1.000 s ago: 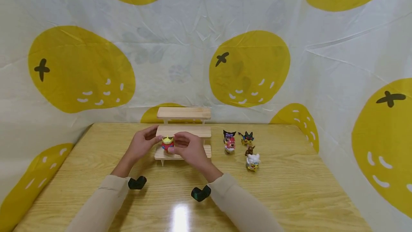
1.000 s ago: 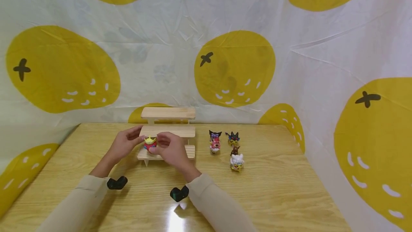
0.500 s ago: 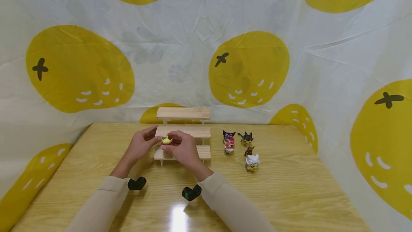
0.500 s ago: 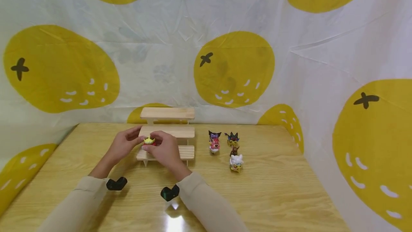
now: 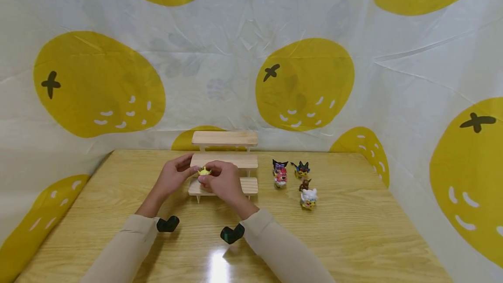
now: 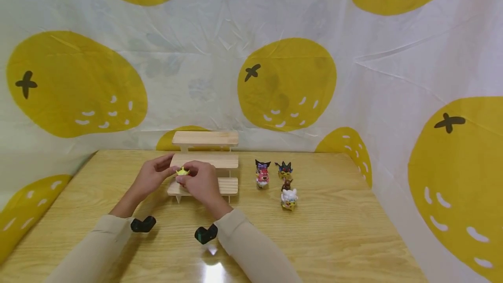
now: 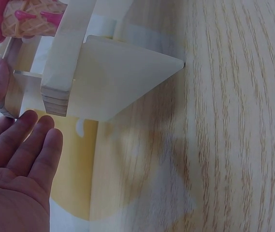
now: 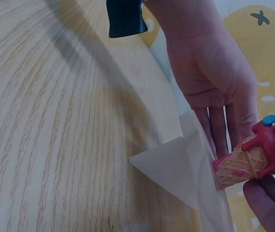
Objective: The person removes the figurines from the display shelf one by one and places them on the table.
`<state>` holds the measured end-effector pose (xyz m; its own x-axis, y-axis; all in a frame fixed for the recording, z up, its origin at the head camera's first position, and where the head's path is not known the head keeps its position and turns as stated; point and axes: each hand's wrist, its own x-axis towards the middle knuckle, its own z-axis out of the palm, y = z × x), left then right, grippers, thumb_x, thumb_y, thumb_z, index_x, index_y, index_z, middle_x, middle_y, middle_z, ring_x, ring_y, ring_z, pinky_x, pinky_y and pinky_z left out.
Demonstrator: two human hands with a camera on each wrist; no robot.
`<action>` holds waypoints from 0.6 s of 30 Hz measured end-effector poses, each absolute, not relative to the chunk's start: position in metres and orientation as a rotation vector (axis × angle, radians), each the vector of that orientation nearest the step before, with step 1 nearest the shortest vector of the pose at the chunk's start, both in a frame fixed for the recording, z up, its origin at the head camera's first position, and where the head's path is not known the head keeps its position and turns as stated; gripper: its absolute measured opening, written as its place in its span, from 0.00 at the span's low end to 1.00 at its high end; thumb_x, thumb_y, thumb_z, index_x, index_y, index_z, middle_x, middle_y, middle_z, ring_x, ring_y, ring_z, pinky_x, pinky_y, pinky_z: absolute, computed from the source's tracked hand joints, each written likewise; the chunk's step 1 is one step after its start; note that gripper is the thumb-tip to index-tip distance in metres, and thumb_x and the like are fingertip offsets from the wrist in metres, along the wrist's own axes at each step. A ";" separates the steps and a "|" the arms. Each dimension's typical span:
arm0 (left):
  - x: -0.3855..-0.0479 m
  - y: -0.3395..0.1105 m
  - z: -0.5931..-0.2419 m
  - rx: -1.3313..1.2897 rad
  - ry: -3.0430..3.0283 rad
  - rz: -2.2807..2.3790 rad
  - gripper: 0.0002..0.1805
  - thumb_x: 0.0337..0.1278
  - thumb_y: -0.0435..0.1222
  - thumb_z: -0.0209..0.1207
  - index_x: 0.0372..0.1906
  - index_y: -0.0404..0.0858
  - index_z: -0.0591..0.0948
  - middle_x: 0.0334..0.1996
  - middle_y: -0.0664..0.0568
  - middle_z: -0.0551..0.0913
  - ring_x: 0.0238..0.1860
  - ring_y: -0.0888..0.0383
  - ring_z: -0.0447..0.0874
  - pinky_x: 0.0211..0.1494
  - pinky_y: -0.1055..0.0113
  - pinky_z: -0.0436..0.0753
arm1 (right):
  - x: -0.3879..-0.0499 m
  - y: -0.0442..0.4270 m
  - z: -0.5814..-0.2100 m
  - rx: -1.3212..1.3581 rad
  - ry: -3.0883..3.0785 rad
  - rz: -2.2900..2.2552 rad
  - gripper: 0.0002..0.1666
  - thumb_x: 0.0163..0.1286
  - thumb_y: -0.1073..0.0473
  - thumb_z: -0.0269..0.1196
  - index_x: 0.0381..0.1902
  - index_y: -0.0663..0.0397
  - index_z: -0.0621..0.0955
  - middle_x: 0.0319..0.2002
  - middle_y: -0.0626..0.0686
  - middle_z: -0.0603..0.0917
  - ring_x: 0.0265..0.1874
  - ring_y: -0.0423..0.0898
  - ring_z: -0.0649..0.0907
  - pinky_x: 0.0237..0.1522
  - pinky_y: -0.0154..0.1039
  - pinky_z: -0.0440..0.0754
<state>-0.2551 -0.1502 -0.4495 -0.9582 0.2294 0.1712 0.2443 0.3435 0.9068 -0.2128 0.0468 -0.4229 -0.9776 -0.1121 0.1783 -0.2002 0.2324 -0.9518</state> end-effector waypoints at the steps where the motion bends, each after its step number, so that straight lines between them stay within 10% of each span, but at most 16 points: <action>1: -0.255 -0.150 -0.450 -0.450 -2.563 -1.737 0.36 0.72 0.41 0.64 0.78 0.33 0.68 0.67 0.34 0.80 0.66 0.41 0.83 0.62 0.68 0.86 | -0.213 0.047 -0.423 0.296 -2.417 1.851 0.12 0.61 0.64 0.78 0.43 0.56 0.91 0.37 0.54 0.93 0.30 0.35 0.87 0.32 0.30 0.88; 13: -0.256 -0.149 -0.452 -0.436 -2.586 -1.693 0.36 0.72 0.44 0.64 0.78 0.35 0.68 0.68 0.35 0.80 0.68 0.41 0.82 0.61 0.71 0.84 | -0.211 0.056 -0.420 0.278 -2.448 1.793 0.12 0.60 0.62 0.78 0.43 0.56 0.91 0.38 0.53 0.94 0.33 0.36 0.88 0.35 0.30 0.88; 18: -0.255 -0.150 -0.451 -0.436 -2.589 -1.683 0.36 0.72 0.44 0.64 0.78 0.35 0.69 0.68 0.35 0.79 0.68 0.40 0.81 0.67 0.56 0.84 | -0.209 0.060 -0.417 0.275 -2.454 1.763 0.13 0.60 0.62 0.78 0.43 0.55 0.91 0.38 0.52 0.94 0.34 0.37 0.89 0.35 0.30 0.87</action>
<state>-0.2552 -0.1502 -0.4510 -0.9606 0.2196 0.1704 0.2448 0.3784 0.8927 -0.2091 0.0605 -0.4175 -0.9778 -0.0839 0.1918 -0.2086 0.3103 -0.9275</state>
